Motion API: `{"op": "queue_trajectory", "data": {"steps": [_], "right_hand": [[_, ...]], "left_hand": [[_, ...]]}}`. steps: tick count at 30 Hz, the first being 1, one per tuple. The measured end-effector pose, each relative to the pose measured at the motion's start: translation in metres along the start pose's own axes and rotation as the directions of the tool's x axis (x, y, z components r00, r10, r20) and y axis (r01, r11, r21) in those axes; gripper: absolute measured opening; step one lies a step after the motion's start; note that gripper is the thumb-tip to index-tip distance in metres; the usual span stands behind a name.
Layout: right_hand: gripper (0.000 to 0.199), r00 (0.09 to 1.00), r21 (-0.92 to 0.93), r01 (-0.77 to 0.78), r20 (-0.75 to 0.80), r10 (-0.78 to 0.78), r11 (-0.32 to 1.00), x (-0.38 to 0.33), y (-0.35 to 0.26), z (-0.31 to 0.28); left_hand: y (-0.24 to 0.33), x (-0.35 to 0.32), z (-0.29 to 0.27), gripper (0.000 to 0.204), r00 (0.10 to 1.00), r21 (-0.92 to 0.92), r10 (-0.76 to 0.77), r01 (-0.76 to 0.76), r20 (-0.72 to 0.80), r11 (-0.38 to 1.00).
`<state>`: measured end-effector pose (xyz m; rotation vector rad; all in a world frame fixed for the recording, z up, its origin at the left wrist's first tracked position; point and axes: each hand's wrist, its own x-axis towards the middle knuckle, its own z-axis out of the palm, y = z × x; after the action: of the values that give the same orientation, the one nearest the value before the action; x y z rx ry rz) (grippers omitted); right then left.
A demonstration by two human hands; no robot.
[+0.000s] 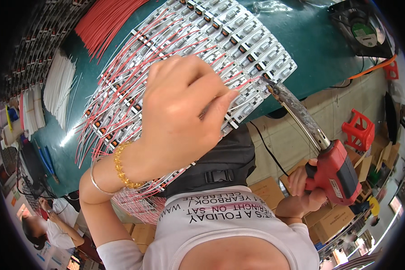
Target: The person uses a soldering iron to attach red and white wires to a grid of electronic components on a workbench. They repeatedly pick up wires, position them, and apply the soldering iron to secure the connections.
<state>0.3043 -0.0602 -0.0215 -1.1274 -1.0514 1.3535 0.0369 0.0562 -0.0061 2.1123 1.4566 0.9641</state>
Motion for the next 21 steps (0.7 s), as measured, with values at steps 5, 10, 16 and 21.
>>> {"op": "queue_trajectory", "data": {"steps": [5,10,16,21], "right_hand": [[0.089,0.999,-0.034,0.031,-0.026,-0.031,0.999,-0.005,0.003,-0.005],[0.084,0.995,-0.041,-0.024,-0.098,0.02,0.999,-0.013,0.002,-0.003],[0.078,0.995,-0.138,0.026,-0.09,-0.039,0.99,-0.025,0.016,-0.03],[0.077,0.991,-0.164,0.018,-0.131,-0.04,0.986,-0.029,0.018,-0.023]], "left_hand": [[0.007,0.0,0.0,0.014,0.996,0.0,0.061,-0.061,0.062,0.998],[0.004,-0.003,0.009,0.014,0.995,0.014,0.073,-0.074,0.065,0.997],[0.004,-0.003,0.008,0.014,0.994,0.029,0.086,-0.088,0.069,0.996],[0.003,-0.003,0.009,0.014,0.995,0.03,0.087,-0.089,0.055,0.996]]}}
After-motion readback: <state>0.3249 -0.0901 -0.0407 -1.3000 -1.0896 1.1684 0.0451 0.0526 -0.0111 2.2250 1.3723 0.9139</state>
